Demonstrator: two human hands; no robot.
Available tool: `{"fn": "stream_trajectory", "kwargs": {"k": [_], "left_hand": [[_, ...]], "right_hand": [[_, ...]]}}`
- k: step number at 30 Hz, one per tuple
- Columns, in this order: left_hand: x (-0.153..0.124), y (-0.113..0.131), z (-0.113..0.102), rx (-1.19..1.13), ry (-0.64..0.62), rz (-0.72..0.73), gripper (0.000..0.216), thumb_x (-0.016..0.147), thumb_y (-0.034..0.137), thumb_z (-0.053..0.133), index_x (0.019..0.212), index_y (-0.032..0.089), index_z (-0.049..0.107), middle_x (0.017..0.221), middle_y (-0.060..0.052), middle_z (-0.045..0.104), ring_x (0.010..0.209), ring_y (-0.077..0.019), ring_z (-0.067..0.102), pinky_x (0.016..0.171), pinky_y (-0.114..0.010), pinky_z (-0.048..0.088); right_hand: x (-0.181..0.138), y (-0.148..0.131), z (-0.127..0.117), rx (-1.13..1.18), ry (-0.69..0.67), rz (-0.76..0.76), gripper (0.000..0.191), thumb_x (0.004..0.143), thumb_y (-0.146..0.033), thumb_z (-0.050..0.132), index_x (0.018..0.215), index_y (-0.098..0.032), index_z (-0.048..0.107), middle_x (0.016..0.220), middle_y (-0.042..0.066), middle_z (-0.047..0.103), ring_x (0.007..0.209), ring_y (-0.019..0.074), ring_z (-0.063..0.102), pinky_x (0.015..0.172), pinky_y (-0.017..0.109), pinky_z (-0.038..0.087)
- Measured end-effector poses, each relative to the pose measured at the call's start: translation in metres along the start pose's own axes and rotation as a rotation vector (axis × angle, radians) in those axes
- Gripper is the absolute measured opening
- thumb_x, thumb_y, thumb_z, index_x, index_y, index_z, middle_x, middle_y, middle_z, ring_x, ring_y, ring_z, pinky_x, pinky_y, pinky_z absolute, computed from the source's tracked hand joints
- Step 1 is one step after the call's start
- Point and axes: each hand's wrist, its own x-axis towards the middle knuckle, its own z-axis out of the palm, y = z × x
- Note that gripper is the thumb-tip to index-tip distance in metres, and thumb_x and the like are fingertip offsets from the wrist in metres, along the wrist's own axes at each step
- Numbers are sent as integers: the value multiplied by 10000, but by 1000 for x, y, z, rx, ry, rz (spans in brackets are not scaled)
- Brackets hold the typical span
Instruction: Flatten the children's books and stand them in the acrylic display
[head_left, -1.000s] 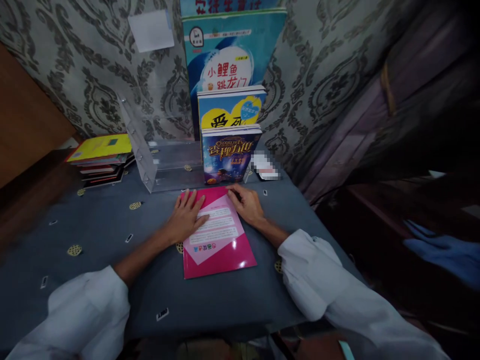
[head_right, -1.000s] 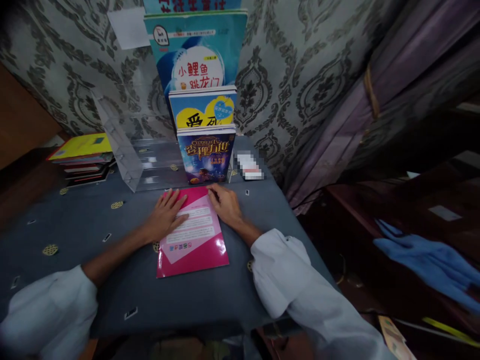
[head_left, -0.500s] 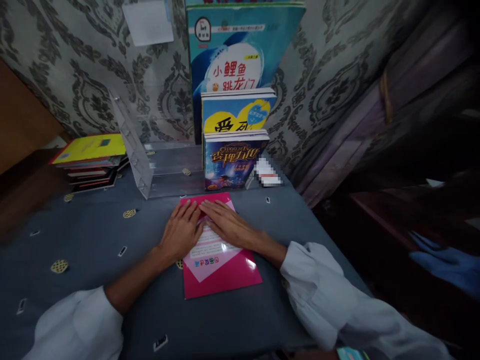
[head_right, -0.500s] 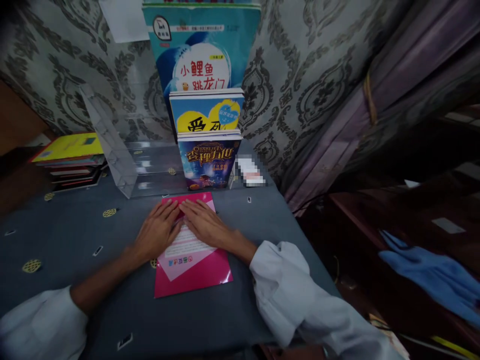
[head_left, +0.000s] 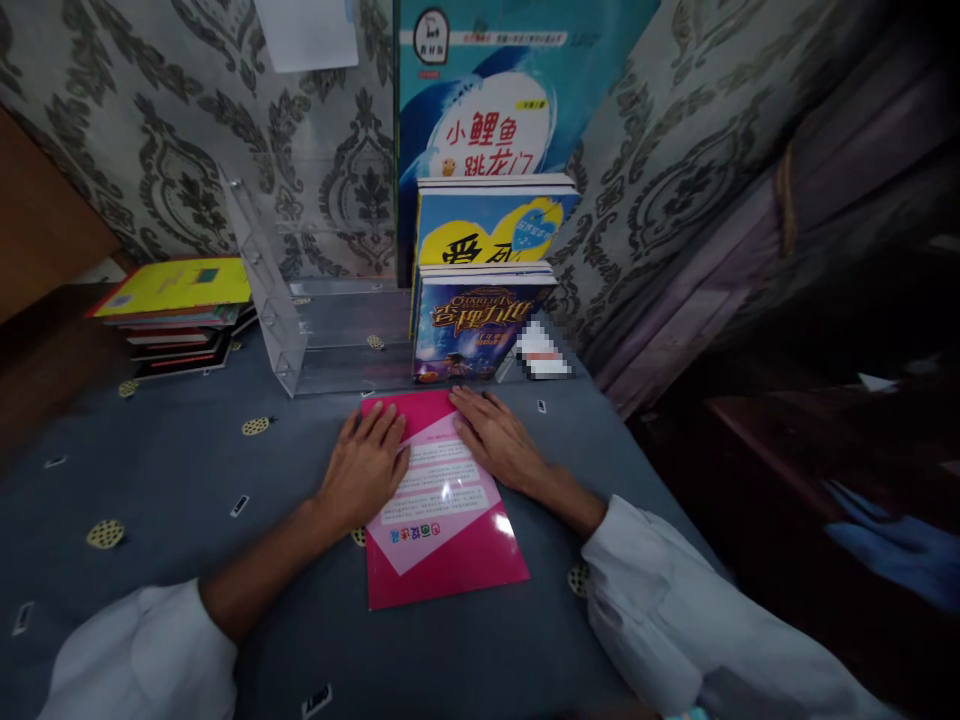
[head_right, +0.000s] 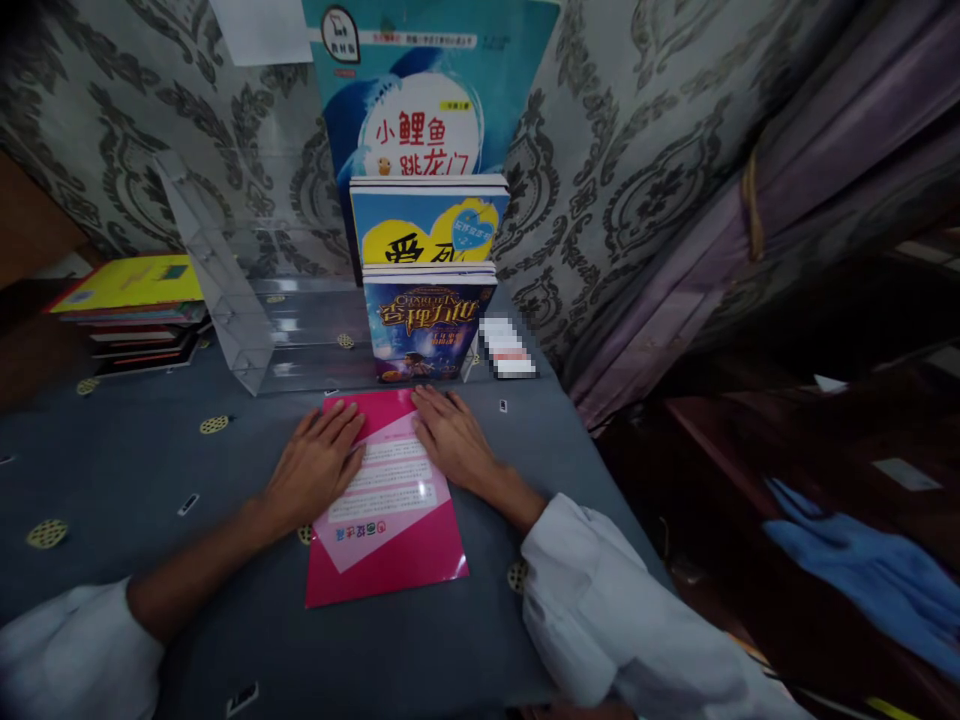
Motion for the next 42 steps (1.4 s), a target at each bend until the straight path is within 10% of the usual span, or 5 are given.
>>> {"fn": "stream_trajectory", "kwargs": {"k": [13,42], "left_hand": [[-1,4,-6,83,-81,-115,582,1025,407,351,1429,14,497,1512,-256,475,1442,-369,422,1166,-581,336],[19,-35,0,-180,-199,245,585,1057,425,264,1561,134,328,1641,-149,302,1537,-267,249,1243,-521,252]], "right_hand": [[0,4,1,14,13,-1,459,1026,-296,405,1451,-169,525,1484,144,557,1396,277,495,1161,534,377],[1,-5,-4,-5,-25,41,453,1021,-270,410,1430,-134,551,1515,154,517,1443,267,442,1204,536,307]]}}
